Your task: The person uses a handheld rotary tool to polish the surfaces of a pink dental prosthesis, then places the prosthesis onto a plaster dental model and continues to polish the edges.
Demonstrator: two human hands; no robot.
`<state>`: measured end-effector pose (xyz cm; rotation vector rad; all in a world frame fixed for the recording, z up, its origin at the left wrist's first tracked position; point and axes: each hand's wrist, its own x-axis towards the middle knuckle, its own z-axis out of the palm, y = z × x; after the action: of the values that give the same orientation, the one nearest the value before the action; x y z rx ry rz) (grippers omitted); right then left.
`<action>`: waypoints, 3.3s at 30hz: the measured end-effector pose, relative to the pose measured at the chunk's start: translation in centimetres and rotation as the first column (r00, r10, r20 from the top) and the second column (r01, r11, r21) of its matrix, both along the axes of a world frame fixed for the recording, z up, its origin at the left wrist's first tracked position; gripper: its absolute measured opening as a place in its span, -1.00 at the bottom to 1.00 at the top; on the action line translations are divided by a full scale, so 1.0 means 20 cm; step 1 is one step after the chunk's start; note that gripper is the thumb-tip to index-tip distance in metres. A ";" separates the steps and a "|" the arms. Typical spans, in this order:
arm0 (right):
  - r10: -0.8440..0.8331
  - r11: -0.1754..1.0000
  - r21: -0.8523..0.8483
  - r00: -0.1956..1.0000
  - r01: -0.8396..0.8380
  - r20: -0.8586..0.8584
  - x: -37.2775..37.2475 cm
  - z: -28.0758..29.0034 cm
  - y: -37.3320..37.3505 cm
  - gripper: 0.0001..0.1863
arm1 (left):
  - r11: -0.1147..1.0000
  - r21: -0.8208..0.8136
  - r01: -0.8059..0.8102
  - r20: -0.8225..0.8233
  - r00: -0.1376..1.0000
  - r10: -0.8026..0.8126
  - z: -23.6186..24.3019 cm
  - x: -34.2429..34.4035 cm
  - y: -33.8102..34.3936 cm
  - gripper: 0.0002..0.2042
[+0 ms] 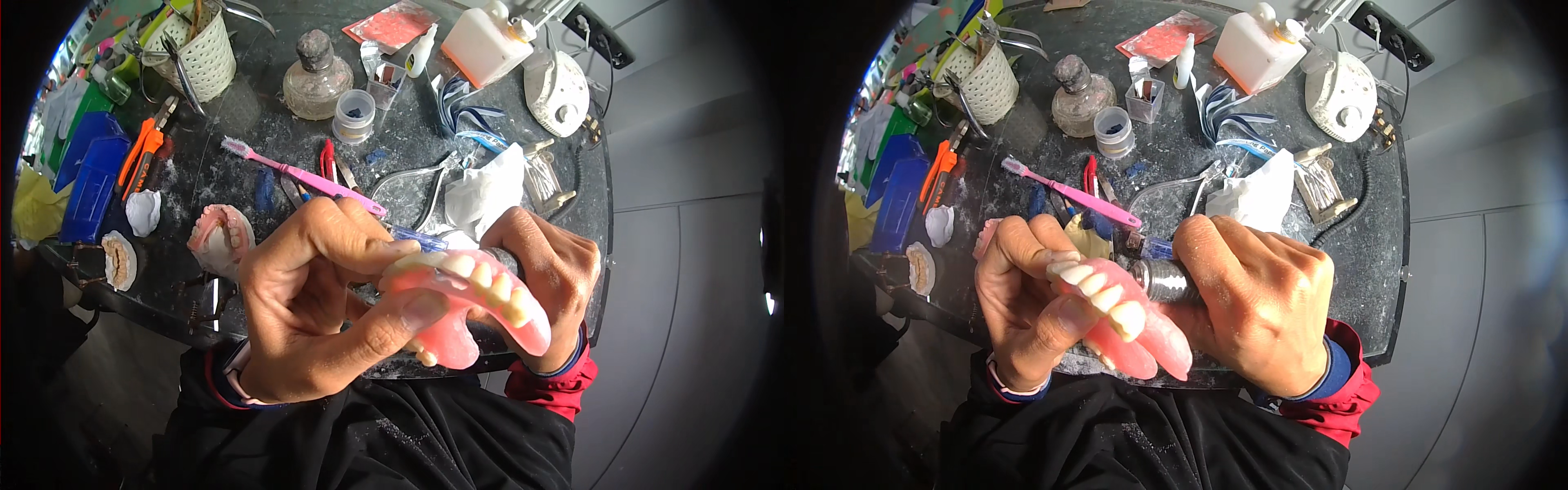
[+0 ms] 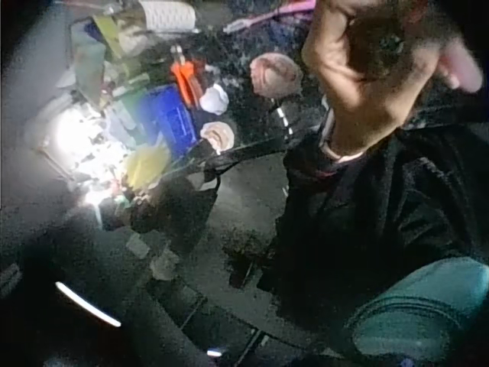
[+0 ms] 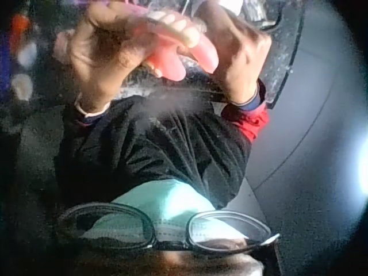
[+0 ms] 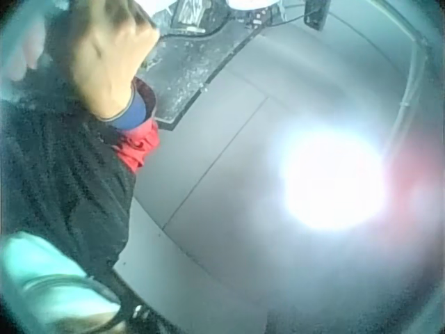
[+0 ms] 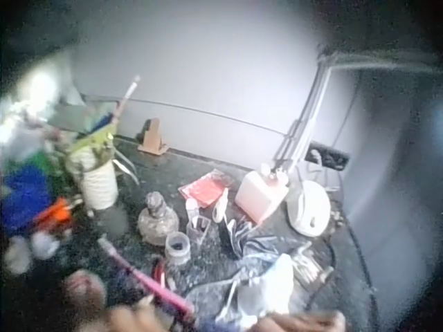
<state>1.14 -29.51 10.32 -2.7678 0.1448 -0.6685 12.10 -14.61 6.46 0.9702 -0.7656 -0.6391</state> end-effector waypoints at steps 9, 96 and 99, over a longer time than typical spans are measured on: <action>-0.380 0.921 0.081 0.925 0.380 -0.013 0.00 0.07 -0.07 -0.57 | 0.968 -0.136 -0.212 0.054 0.974 0.221 0.03 0.01 0.00 -0.78; -0.159 0.965 -0.197 0.983 0.175 0.092 -0.04 -0.02 0.06 -0.44 | 0.843 -0.221 -0.490 0.724 0.496 0.479 -0.10 0.00 -0.09 -0.70; -0.167 0.963 -0.196 0.981 0.184 0.102 -0.05 -0.02 0.06 -0.44 | 0.825 -0.197 -0.530 0.739 0.472 0.480 -0.11 0.00 -0.08 -0.66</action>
<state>0.24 -28.29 9.96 -2.9400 0.3241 -0.8901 12.04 -16.14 4.35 1.4793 -1.1320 0.3533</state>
